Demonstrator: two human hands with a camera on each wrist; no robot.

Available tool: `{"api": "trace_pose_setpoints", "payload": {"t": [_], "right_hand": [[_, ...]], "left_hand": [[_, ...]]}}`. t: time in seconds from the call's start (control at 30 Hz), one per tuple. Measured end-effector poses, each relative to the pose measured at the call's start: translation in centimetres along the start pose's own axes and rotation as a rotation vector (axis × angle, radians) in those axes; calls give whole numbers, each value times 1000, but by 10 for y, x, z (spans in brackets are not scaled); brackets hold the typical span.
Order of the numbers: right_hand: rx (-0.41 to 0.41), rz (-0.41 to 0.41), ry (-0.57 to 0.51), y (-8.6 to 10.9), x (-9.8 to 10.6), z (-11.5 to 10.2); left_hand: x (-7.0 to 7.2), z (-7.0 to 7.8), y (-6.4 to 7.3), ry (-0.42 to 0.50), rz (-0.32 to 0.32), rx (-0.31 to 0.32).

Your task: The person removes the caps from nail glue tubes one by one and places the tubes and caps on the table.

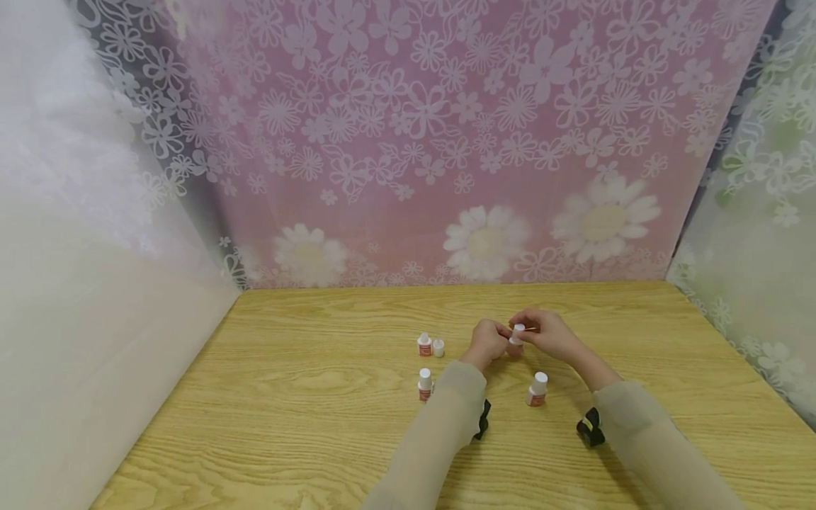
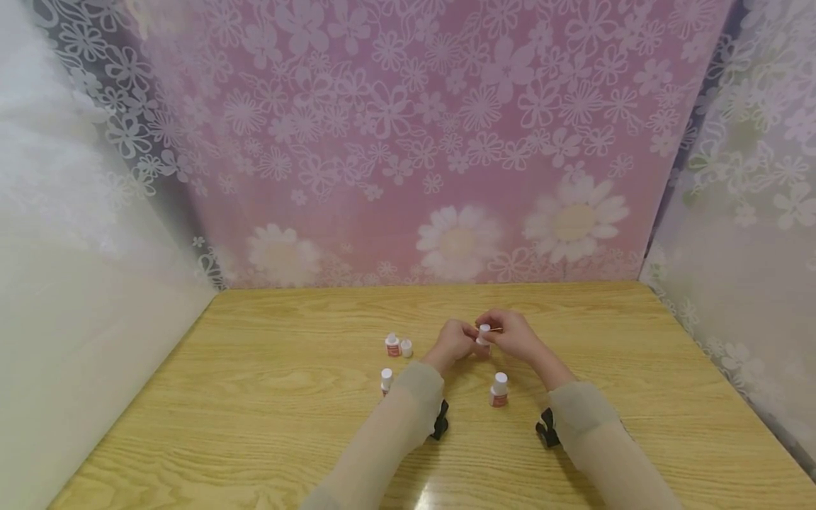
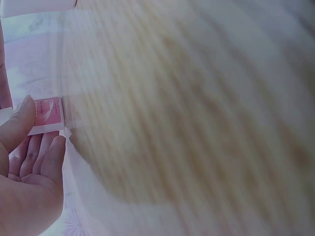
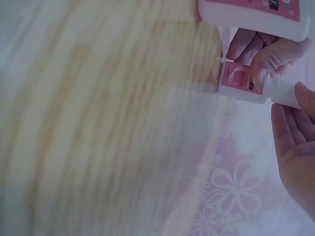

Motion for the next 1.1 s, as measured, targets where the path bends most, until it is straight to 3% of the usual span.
{"api": "trace_pose_setpoints", "payload": {"t": [0.33, 0.8, 1.1], "right_hand": [[-3, -24, -55, 1, -2, -1], [-154, 47, 32, 3, 6, 12], [-150, 64, 59, 3, 9, 12]], "left_hand": [[-1, -2, 0, 23, -21, 7], [-2, -1, -3, 6, 12, -15], [0, 2, 0, -5, 2, -39]]}}
Point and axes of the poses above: each hand's wrist, its own y-axis away from the middle knuckle, its own x-axis out of the back of the hand, z = x × y, the point moved 9 cm from there along -y, towards the middle knuckle, and after that the axes turned 2 degrees about -y, right-handed, at the moved point
